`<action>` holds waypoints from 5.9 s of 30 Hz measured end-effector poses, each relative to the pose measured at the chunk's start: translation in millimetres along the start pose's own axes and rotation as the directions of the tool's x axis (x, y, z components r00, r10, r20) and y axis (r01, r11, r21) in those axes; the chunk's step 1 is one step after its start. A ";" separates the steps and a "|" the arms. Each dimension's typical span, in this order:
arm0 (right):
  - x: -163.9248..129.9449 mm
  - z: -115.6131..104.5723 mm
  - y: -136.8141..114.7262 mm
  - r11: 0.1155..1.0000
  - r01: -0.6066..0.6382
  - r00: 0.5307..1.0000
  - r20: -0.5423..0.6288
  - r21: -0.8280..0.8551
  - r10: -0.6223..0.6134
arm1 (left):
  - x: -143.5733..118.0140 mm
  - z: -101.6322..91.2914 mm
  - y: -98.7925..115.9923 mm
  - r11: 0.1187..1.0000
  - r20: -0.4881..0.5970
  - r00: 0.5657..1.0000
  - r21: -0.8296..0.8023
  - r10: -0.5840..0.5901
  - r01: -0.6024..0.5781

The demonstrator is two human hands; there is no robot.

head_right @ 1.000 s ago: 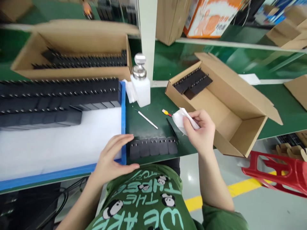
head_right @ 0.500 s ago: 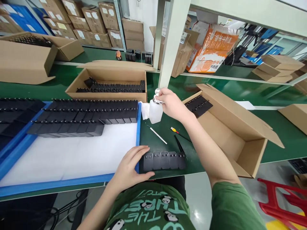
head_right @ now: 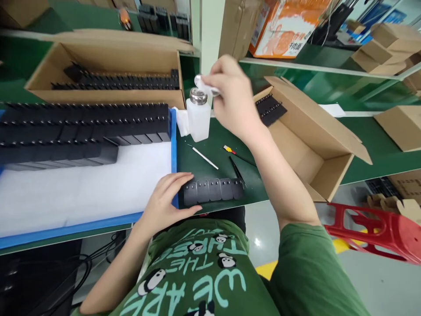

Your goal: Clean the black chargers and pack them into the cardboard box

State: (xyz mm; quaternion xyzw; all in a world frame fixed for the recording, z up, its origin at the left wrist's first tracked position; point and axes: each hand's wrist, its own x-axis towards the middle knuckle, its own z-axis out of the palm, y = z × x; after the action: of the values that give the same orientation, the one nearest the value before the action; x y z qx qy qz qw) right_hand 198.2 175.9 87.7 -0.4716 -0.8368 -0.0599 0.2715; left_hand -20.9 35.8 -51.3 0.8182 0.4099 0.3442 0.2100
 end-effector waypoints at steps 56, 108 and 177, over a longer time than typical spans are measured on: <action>-19.4 27.1 10.0 0.871 -0.122 0.870 -0.372 0.475 0.324 | 3.3 5.3 -8.1 0.999 0.056 0.998 0.038 -0.015 0.013; 19.5 37.2 28.2 0.961 0.145 0.985 0.056 0.236 -0.162 | 4.5 6.8 -5.5 0.999 0.054 0.997 0.010 -0.052 0.052; 7.4 79.7 20.5 0.689 -0.299 0.907 -0.027 0.660 0.419 | 3.3 7.5 -7.4 0.993 0.159 0.984 0.092 -0.086 0.072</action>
State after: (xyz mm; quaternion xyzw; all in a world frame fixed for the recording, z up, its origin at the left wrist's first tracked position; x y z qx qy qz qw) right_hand 180.3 221.1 21.0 -0.4975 -0.6695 0.2433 0.4950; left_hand -17.9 42.4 -59.7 0.8348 0.4380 0.2499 0.2210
